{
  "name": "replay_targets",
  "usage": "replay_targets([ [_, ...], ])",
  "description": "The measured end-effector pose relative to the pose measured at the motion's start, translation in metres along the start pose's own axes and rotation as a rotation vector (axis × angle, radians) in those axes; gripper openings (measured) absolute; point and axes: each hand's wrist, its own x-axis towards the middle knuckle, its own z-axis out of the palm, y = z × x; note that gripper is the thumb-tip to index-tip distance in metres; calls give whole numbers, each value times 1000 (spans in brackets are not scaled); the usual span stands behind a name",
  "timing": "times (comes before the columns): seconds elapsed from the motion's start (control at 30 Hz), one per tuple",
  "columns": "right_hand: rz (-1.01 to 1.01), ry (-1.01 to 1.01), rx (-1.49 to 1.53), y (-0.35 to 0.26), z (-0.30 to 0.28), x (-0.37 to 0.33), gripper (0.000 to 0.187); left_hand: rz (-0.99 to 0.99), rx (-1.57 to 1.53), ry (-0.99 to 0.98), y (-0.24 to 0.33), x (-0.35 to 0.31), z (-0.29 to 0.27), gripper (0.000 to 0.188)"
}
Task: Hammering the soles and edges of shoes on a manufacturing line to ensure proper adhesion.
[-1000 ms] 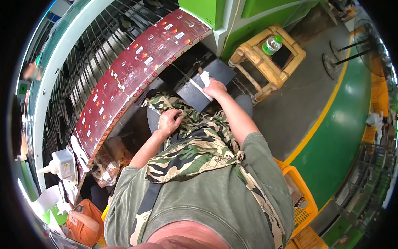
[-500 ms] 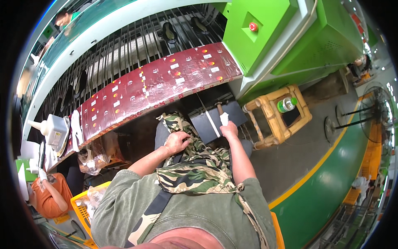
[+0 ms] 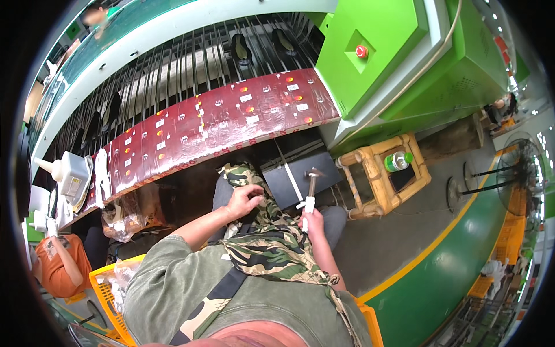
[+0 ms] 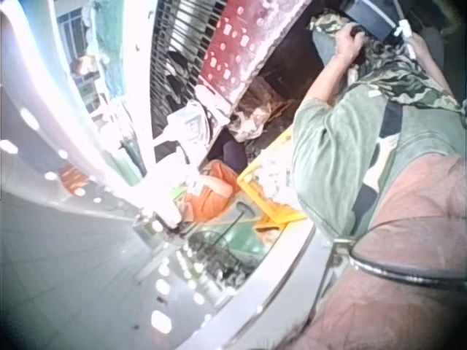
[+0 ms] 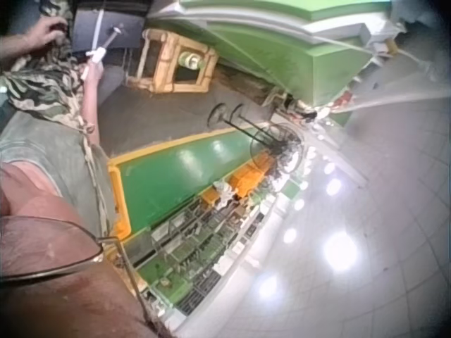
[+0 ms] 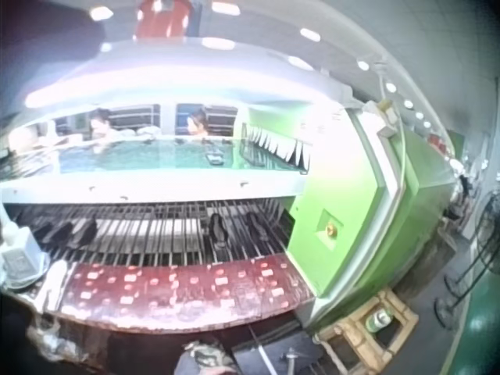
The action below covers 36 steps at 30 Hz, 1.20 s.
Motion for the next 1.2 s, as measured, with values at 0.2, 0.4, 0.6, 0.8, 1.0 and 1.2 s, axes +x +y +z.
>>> replay_targets([
  [0.2, -104, 138, -255, 8, 2, -4, 11, 11, -659, 280, 56, 104, -61, 53],
  [0.4, -117, 100, -441, 25, -6, 2, 14, -148, -975, 679, 43, 284, -154, 68],
  [0.6, -44, 65, -321, 26, -14, -7, 14, -346, -937, 728, 2, 403, -188, 50],
  [0.8, -33, 60, -318, 30, -15, -2, 15, -292, -1091, 779, -25, 459, -196, 28],
  [1.0, -48, 61, -466, 30, -13, -3, 20, -356, -1069, 732, -9, 439, -211, 33],
  [1.2, -110, 79, -401, 41, -16, 18, 21, -325, -967, 490, 30, 340, -222, 32],
])
